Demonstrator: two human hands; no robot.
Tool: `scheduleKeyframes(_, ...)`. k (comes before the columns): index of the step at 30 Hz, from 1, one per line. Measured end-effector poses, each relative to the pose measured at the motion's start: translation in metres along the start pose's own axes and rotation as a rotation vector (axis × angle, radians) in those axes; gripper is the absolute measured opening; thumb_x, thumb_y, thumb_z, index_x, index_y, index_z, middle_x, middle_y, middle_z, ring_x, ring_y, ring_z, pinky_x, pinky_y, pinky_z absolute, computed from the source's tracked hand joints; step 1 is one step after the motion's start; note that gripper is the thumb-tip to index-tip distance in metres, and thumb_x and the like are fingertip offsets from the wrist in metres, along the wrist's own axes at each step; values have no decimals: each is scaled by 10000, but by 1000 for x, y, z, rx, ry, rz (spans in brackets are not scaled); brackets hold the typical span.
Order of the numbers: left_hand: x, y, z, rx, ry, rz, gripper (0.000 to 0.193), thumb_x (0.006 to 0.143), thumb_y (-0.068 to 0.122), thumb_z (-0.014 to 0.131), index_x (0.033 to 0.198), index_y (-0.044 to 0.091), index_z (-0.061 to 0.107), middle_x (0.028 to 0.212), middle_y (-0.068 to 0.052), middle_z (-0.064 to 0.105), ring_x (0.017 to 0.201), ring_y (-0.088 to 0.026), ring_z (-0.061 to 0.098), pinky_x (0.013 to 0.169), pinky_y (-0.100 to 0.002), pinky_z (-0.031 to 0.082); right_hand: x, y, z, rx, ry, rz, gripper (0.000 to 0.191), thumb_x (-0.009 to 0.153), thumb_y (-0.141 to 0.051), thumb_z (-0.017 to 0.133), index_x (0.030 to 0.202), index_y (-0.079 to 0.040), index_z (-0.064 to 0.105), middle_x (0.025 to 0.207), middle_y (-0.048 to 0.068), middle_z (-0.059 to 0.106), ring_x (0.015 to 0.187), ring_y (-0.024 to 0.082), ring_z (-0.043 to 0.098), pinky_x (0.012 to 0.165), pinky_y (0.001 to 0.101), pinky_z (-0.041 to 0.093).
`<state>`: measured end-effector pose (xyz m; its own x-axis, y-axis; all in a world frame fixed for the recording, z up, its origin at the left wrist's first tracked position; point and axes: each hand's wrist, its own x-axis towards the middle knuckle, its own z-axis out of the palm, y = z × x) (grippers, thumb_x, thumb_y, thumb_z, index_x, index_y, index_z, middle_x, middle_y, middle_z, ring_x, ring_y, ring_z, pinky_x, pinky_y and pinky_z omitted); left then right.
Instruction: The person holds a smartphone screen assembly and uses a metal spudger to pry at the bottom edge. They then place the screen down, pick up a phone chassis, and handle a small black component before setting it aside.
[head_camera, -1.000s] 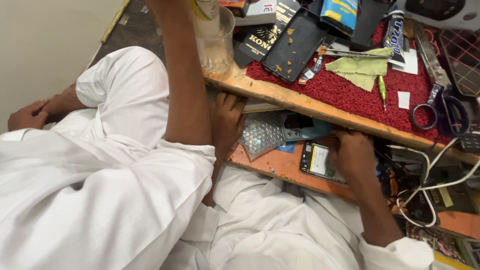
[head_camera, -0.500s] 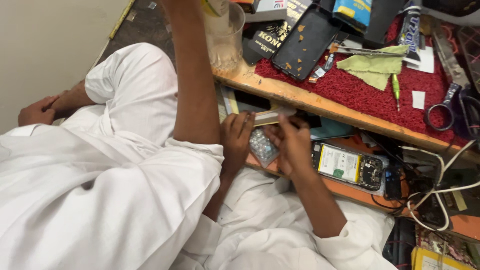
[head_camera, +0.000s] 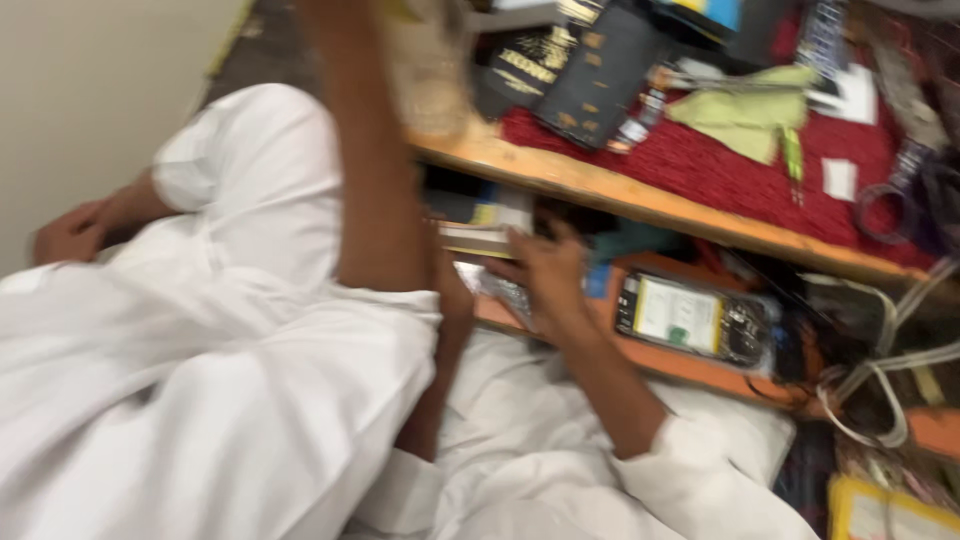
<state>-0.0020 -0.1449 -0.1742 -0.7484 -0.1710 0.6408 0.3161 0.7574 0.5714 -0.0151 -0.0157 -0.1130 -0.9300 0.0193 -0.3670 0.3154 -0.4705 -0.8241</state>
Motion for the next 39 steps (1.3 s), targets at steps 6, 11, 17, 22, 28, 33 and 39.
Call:
scheduleKeyframes(6,-16,10,-9,-128,-79,-102,573,1038,-13,434,1590,-82,299,1650,-304,286,1565,-478,266,1296,-525,214,-11,5,-15,-624,-190,-285,600,885,-176,800,1354,63,512,959,140,739,790,161,714,645,311,590)
scheduleKeyframes(11,-24,42,-41,-32,-201,-110,637,1055,66,482,1610,-122,234,1675,-345,204,1583,-499,198,1309,-538,164,-69,-30,-101,-763,-303,-352,151,971,-146,710,991,-8,651,808,57,685,729,111,671,650,276,581)
scheduleKeyframes(17,-47,116,-37,-311,-534,113,566,924,121,623,1461,-25,520,1543,-240,481,1518,-396,384,1274,-513,298,-130,-90,-219,-1013,157,-415,80,939,-64,707,971,0,672,815,56,706,737,96,674,658,266,563)
scheduleKeyframes(22,-27,180,34,-165,-797,663,739,780,279,800,1366,-59,504,1379,-251,540,1313,-400,495,1147,-519,358,-151,-73,-255,-739,225,-301,66,990,-47,602,1003,5,639,829,39,708,772,82,698,717,240,605)
scheduleKeyframes(28,-15,193,72,-30,-1023,640,947,641,345,878,1408,-33,470,1284,-188,587,1238,-340,539,1036,-497,430,-151,-38,-265,-650,246,-327,63,1019,-32,582,1008,16,623,803,51,677,730,94,662,675,240,547)
scheduleKeyframes(33,-9,186,71,-56,-1054,650,946,653,364,881,1410,-27,470,1234,-189,616,1153,-350,568,926,-525,456,-150,-29,-265,-642,290,-316,128,1026,-49,554,1068,32,644,852,57,682,714,100,654,665,250,547)
scheduleKeyframes(39,-7,182,62,-32,-1053,496,967,664,416,893,1428,11,462,1161,-218,640,1177,-383,557,967,-541,440,-144,-28,-255,-357,321,-312,204,1064,-114,518,1105,43,640,897,115,704,753,167,711,718,290,600)
